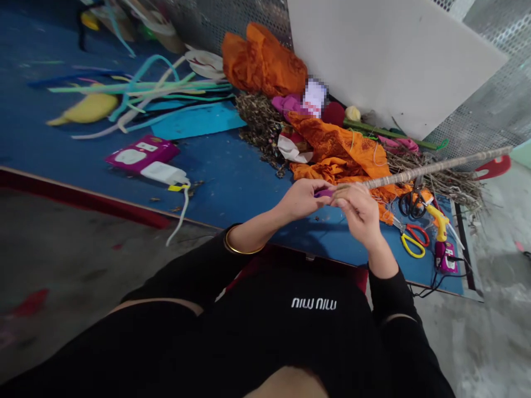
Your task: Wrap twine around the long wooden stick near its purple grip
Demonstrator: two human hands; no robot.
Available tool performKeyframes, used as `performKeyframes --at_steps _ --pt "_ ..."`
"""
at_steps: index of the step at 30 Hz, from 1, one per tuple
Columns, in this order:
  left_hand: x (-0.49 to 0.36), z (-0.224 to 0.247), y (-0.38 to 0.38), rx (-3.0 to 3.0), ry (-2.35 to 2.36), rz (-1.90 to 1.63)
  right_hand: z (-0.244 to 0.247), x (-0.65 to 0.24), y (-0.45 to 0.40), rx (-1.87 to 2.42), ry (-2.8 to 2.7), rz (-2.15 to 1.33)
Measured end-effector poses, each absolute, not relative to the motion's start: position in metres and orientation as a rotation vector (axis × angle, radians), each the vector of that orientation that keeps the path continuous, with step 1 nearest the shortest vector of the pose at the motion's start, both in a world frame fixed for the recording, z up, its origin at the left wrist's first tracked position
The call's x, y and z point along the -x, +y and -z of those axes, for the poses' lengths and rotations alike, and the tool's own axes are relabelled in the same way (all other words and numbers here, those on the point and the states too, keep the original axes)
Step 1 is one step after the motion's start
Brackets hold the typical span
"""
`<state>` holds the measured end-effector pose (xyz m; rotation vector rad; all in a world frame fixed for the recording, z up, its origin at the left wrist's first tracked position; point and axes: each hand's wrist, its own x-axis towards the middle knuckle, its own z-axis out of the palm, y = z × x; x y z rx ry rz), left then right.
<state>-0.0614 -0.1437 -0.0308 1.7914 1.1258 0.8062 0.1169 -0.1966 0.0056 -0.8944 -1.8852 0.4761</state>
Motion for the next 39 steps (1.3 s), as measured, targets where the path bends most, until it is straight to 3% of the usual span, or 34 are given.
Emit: performKeyframes --at_steps 16,24,32,39 --pt "0.06 0.003 -0.167 -2.197 1.459 -0.424 -0.021 -0.103 -0.158 1.138 -1.785 -0.696" --pt "0.057 0.018 -0.175 -2.48 1.479 -0.532 -0.016 -0.099 -0.147 1.36 -1.639 -0.783" --pt "0.059 0.043 -0.172 -2.777 1.284 -0.986 -0.01 -0.104 -0.142 1.545 -1.707 -0.764" --pt "0.065 0.044 -0.163 -2.791 1.183 -0.974 0.0 -0.107 -0.142 1.445 -1.684 -0.789"
